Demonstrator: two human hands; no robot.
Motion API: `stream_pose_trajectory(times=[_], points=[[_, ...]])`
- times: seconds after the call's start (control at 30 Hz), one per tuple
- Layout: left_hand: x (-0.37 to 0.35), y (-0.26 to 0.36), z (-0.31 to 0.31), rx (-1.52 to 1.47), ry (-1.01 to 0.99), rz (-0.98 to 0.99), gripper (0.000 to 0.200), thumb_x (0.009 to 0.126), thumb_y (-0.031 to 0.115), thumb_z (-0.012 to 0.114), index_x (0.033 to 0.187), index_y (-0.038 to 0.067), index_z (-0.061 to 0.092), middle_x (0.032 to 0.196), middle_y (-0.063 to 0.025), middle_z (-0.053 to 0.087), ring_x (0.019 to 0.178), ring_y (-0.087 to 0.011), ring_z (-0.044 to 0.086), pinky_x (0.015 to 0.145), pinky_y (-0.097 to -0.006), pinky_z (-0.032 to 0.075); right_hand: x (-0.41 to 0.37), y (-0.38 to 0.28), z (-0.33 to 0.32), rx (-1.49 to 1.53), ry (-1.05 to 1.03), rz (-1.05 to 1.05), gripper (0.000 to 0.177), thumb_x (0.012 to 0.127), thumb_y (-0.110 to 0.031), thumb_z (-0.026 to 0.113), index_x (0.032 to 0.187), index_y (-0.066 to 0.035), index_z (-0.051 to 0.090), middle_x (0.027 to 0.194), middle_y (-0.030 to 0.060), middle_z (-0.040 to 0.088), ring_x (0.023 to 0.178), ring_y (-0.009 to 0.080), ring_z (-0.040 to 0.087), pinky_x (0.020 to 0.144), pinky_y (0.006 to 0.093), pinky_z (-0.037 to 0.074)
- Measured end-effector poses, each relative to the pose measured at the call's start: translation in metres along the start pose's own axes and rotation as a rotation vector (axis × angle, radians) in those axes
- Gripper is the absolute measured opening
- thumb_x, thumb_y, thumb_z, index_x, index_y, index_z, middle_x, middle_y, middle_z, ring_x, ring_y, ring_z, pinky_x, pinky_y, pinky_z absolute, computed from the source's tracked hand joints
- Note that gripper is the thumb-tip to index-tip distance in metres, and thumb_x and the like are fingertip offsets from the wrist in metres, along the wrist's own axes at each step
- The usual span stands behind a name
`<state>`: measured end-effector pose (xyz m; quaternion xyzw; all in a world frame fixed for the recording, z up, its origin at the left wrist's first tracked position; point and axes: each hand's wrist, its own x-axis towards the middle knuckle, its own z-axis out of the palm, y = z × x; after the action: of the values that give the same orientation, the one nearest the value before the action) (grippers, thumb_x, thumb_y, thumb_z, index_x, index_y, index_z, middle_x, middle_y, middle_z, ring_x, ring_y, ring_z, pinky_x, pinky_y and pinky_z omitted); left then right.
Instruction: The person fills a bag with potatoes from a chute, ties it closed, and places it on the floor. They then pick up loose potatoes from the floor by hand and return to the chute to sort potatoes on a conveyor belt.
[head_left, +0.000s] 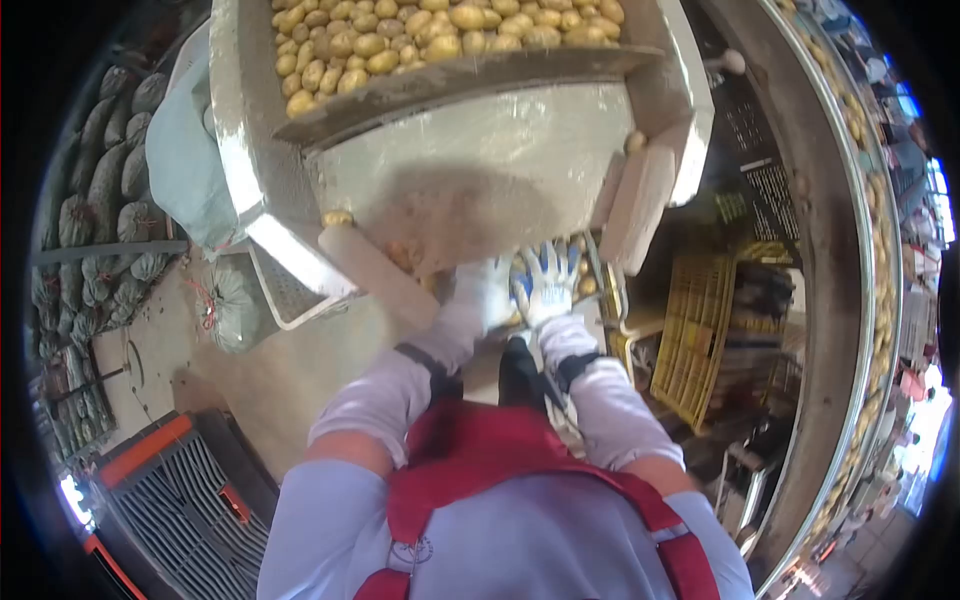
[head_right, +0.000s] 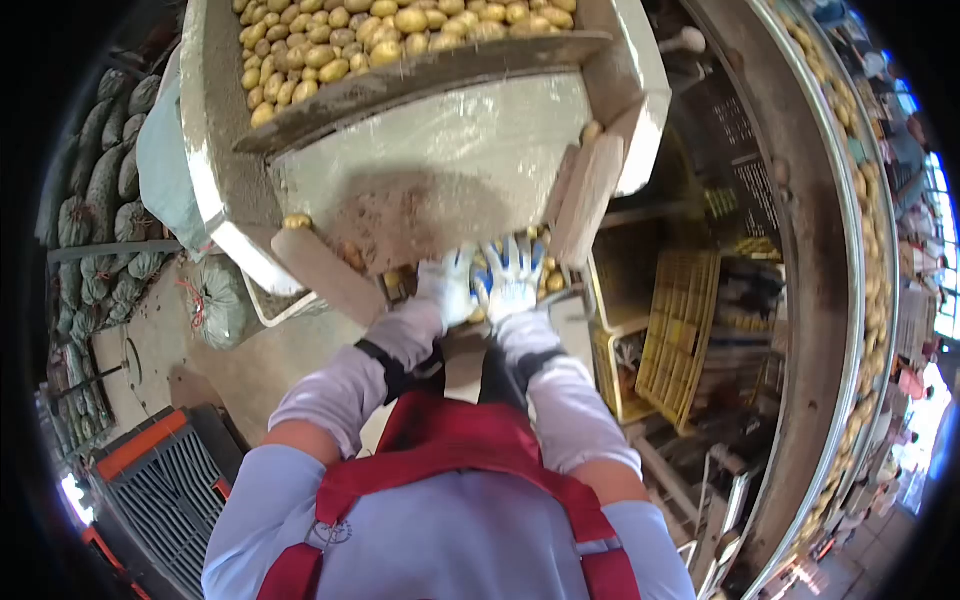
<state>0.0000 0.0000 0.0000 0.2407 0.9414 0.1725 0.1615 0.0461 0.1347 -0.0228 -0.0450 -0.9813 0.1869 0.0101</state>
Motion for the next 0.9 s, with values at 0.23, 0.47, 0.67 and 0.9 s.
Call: stream_pose_trajectory(times=[0.23, 0.47, 0.67, 0.9], points=[[0.047, -0.042, 0.121, -0.337, -0.669, -0.114, 0.054, 0.077, 0.042, 0.061, 0.12, 0.01, 0.059, 0.122, -0.02, 0.059, 0.109, -0.0336, 0.059, 0.091, -0.0392, 0.046, 0.043, 0.029, -0.006, -0.212, -0.566, 0.224, 0.052, 0.085, -0.049, 0.047, 0.119, -0.012, 0.062, 0.135, 0.02, 0.045, 0.132, 0.0383, 0.032, 0.112, 0.0615, 0.0], [0.023, 0.016, 0.011, -0.162, -0.292, -0.12, 0.058, 0.077, 0.044, 0.062, 0.129, 0.019, 0.053, 0.123, -0.0125, 0.056, 0.115, -0.0296, 0.052, 0.095, -0.0464, 0.039, 0.021, 0.023, -0.016, -0.017, -0.228, 0.062, 0.05, 0.077, -0.04, 0.06, 0.119, -0.012, 0.056, 0.126, 0.02, 0.048, 0.128, 0.04, 0.033, 0.113, 0.0603, 0.005], [-0.019, 0.012, -0.04, 0.013, 0.081, 0.081, 0.06, 0.078, 0.043, 0.064, 0.134, 0.026, 0.05, 0.122, -0.0165, 0.054, 0.11, -0.0365, 0.052, 0.095, -0.0505, 0.037, 0.015, 0.043, -0.048, 0.127, -0.025, -0.185, 0.053, 0.08, -0.035, 0.061, 0.128, -0.015, 0.052, 0.13, 0.0159, 0.047, 0.124, 0.0371, 0.04, 0.111, 0.0563, 0.015], [-0.014, -0.022, -0.042, -0.141, 0.146, -0.523, 0.051, 0.087, 0.045, 0.057, 0.123, 0.009, 0.057, 0.121, -0.0199, 0.057, 0.11, -0.0362, 0.054, 0.095, -0.0469, 0.039, 0.026, 0.11, -0.075, 0.183, 0.124, 0.084, 0.043, 0.089, -0.03, 0.056, 0.126, -0.008, 0.053, 0.122, 0.0156, 0.054, 0.11, 0.03, 0.053, 0.093, 0.0472, 0.039]])
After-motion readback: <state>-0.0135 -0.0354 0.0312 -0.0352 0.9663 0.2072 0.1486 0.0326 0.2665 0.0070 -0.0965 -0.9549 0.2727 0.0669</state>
